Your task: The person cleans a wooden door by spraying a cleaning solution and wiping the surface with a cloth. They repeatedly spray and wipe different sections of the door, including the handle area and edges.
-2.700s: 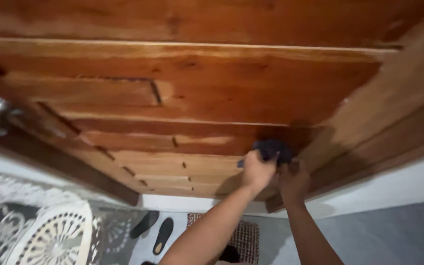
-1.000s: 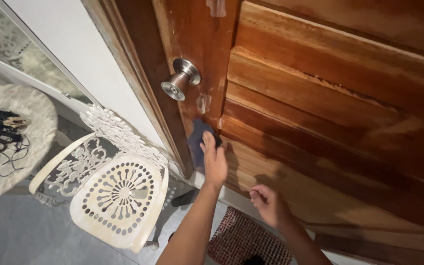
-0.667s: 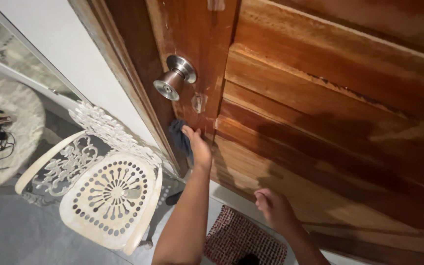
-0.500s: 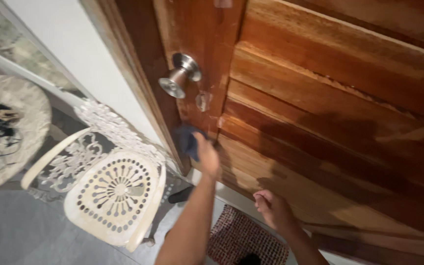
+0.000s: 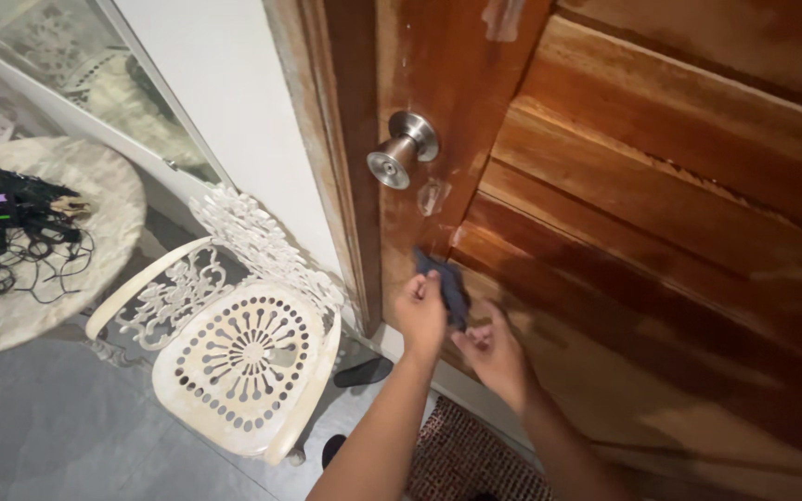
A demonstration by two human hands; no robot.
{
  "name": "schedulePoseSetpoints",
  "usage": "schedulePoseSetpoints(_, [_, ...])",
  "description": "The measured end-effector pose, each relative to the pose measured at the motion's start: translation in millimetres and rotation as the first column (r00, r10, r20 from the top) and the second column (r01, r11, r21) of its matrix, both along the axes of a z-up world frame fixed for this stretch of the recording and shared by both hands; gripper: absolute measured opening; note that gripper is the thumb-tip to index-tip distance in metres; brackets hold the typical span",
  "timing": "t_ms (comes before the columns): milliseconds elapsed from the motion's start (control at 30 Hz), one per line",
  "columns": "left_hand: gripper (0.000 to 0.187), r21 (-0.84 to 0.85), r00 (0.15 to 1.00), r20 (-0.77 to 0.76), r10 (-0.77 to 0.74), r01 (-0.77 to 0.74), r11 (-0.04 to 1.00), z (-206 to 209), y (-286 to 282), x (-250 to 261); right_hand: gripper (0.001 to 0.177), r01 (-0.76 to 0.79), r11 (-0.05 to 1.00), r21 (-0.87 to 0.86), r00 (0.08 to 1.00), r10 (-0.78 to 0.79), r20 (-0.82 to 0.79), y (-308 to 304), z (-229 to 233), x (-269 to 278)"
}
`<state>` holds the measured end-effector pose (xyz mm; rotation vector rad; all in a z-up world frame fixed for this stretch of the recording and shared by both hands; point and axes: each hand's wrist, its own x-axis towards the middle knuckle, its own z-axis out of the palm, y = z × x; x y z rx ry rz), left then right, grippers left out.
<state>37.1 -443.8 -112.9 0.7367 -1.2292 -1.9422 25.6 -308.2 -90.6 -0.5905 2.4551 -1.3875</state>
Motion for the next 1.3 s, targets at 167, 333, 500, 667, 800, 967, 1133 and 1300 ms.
schedulePoseSetpoints(167, [0.02, 0.068, 0.993, -0.078, -0.087, 0.093, 0.993, 51, -5, 38, 0.039, 0.044, 0.999, -0.009, 0.999, -0.044, 0.029, -35, -7, -15])
schedulePoseSetpoints(333, [0.032, -0.218, 0.998, -0.022, 0.062, -0.065, 0.974, 74, -42, 30, 0.03, 0.261, 0.874, -0.409, 0.943, -0.14, 0.301, -67, -1, -35])
schedulePoseSetpoints(500, [0.052, -0.315, 0.89, 0.432, -0.147, 0.301, 0.9, 78, -50, 7, 0.018, 0.316, 0.891, -0.327, 0.943, -0.257, 0.211, -102, 14, -41])
schedulePoseSetpoints(667, [0.068, -0.433, 0.944, 0.251, -0.214, 0.307, 0.847, 19, -41, -17, 0.015, 0.24, 0.865, -0.44, 0.969, -0.24, 0.057, -113, -12, -41])
schedulePoseSetpoints(800, [0.074, -0.338, 0.892, 0.365, -0.265, 0.392, 0.856, -28, -41, -23, 0.02, 0.246, 0.943, -0.226, 0.969, -0.238, 0.063, -109, -36, -46])
schedulePoseSetpoints(967, [0.061, 0.17, 0.807, 0.169, -0.565, 0.541, 0.824, -51, -56, -12, 0.019, 0.359, 0.933, -0.034, 0.928, -0.353, 0.114, -110, -69, -47])
schedulePoseSetpoints(1133, [0.08, -0.342, 0.88, 0.393, -0.266, 0.409, 0.846, -18, -63, 0, 0.026, 0.262, 0.946, -0.188, 0.958, -0.278, -0.063, -109, -33, -33])
schedulePoseSetpoints(1300, [0.076, -0.626, 0.98, 0.143, -0.136, 0.196, 0.755, 11, -72, 0, 0.025, 0.311, 0.926, -0.213, 0.935, -0.338, -0.107, -121, 24, -15])
